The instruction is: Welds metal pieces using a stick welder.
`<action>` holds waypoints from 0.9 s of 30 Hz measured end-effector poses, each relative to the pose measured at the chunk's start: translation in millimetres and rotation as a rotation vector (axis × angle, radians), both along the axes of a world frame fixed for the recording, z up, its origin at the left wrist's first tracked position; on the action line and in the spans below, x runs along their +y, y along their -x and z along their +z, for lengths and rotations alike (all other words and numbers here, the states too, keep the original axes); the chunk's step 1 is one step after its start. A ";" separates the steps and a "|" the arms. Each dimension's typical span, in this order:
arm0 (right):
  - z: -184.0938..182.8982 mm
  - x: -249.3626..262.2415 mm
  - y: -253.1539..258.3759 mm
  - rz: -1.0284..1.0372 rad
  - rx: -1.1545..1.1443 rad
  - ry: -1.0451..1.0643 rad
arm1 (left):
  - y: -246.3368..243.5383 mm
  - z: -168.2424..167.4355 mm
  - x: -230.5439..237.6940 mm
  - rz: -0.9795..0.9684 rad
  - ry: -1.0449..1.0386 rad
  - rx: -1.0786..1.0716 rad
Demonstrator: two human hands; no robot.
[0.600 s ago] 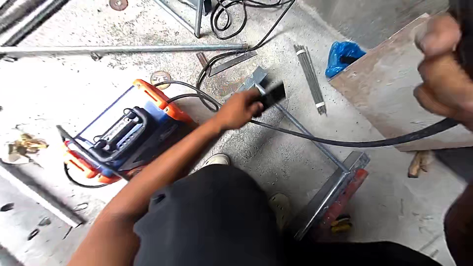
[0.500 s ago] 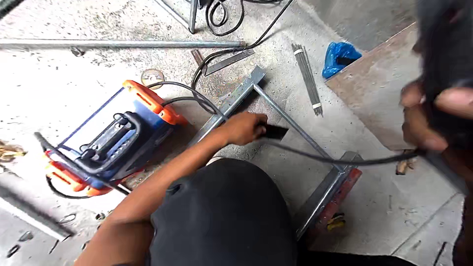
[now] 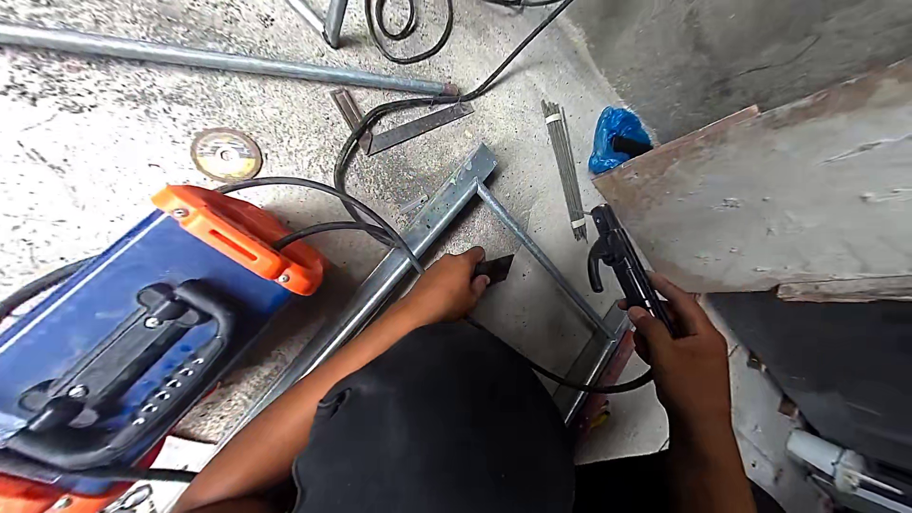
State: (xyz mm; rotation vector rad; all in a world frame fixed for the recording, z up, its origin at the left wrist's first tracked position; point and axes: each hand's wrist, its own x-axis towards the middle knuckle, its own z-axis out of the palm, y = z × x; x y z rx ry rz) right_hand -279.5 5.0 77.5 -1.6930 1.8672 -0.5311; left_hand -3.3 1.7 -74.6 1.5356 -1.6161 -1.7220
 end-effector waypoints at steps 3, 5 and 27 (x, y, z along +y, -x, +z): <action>-5.7 -9.9 -13.7 0.034 0.077 0.009 | -19.5 1.8 4.4 0.130 0.077 0.082; -9.3 -14.3 -25.1 0.046 0.116 0.006 | -38.0 14.2 8.9 0.242 0.183 0.121; -58.2 -46.4 -114.2 0.220 0.277 0.053 | -144.6 74.5 -21.2 0.611 0.074 0.472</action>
